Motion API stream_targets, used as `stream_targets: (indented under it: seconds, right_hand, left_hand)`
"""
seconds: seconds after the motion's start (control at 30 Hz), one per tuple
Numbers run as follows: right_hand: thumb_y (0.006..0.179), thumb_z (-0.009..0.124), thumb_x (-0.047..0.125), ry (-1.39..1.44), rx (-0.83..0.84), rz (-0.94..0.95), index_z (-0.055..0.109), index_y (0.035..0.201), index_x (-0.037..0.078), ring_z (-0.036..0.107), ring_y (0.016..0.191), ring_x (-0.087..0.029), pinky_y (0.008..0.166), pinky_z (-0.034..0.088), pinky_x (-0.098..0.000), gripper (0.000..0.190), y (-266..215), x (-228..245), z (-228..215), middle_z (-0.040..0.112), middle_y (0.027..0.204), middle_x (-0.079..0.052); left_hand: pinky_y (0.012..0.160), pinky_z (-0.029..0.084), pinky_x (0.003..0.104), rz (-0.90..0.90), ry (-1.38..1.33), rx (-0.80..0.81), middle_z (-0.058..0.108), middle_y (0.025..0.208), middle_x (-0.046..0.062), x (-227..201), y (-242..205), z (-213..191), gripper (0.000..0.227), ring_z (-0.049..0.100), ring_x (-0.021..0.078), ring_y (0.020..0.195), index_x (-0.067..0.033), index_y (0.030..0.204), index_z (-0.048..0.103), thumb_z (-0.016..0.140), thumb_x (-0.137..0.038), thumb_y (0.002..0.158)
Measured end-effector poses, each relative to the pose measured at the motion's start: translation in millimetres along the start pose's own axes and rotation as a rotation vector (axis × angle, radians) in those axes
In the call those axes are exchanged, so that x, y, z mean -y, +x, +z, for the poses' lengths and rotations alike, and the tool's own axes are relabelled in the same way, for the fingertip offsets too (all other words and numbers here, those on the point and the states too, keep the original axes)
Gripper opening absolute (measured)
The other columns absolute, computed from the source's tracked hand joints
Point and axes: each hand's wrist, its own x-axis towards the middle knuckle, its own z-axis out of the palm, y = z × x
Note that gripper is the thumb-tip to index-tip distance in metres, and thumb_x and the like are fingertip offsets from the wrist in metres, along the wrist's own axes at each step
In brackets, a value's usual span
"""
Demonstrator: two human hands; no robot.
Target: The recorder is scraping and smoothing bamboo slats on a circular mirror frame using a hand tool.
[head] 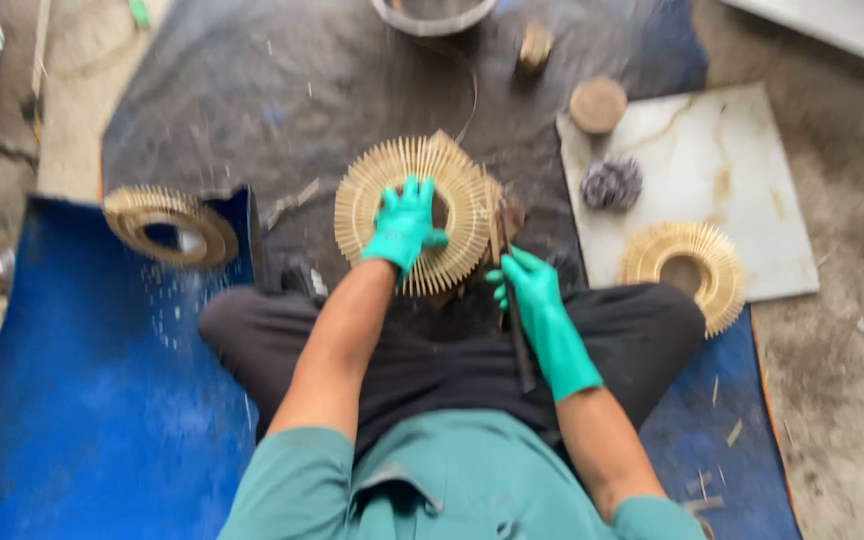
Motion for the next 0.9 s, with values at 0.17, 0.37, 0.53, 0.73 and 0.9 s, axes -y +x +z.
stream_targets:
  seconds: [0.17,0.37,0.53,0.73,0.9]
  right_hand:
    - [0.099,0.066,0.022,0.034,-0.031,-0.024,0.056,0.143,0.005,0.063,0.054,-0.014,0.046,0.051,-0.0297,0.048,-6,3,-1,0.077,0.089,-0.012]
    - [0.101,0.065,0.021,-0.008,-0.051,-0.022,0.057,0.144,0.006,0.063,0.055,-0.012,0.047,0.052,-0.0274,0.045,-18,22,11,0.078,0.09,-0.011]
    - [0.101,0.065,0.021,-0.023,-0.07,-0.006,0.06,0.14,0.004,0.064,0.055,-0.013,0.046,0.052,-0.0272,0.043,-18,19,12,0.078,0.091,-0.012]
    - [0.101,0.064,0.02,-0.083,-0.055,-0.012,0.061,0.142,0.007,0.064,0.056,-0.011,0.048,0.054,-0.0259,0.043,-48,39,21,0.077,0.089,-0.01]
    - [0.1,0.064,0.02,-0.17,-0.006,0.043,0.06,0.144,0.009,0.062,0.054,-0.01,0.046,0.05,-0.0248,0.045,-55,40,8,0.077,0.089,-0.009]
  left_hand:
    - [0.102,0.046,0.069,0.035,0.067,0.015,0.026,0.163,0.004,6,10,-2,0.124,0.025,0.0533,0.142,-0.0216,0.157,0.026,0.095,-0.047,0.058]
    - [0.11,0.042,0.07,-0.137,0.023,0.155,0.006,0.17,0.01,-18,-6,-39,0.124,0.014,0.0524,0.151,-0.0391,0.16,0.023,0.097,-0.037,0.061]
    - [0.105,0.049,0.068,-0.159,-0.041,0.141,0.008,0.169,0.012,-15,0,-29,0.108,0.019,0.0615,0.145,-0.0407,0.158,0.03,0.092,-0.038,0.071]
    - [0.095,0.055,0.067,-0.154,-0.033,0.079,0.008,0.167,0.013,-18,-9,-28,0.107,0.022,0.0632,0.142,-0.0357,0.159,0.027,0.091,-0.04,0.073]
    - [0.089,0.057,0.068,-0.2,-0.053,0.107,0.008,0.167,0.016,-25,-14,-37,0.104,0.021,0.0649,0.142,-0.0346,0.159,0.026,0.089,-0.041,0.077]
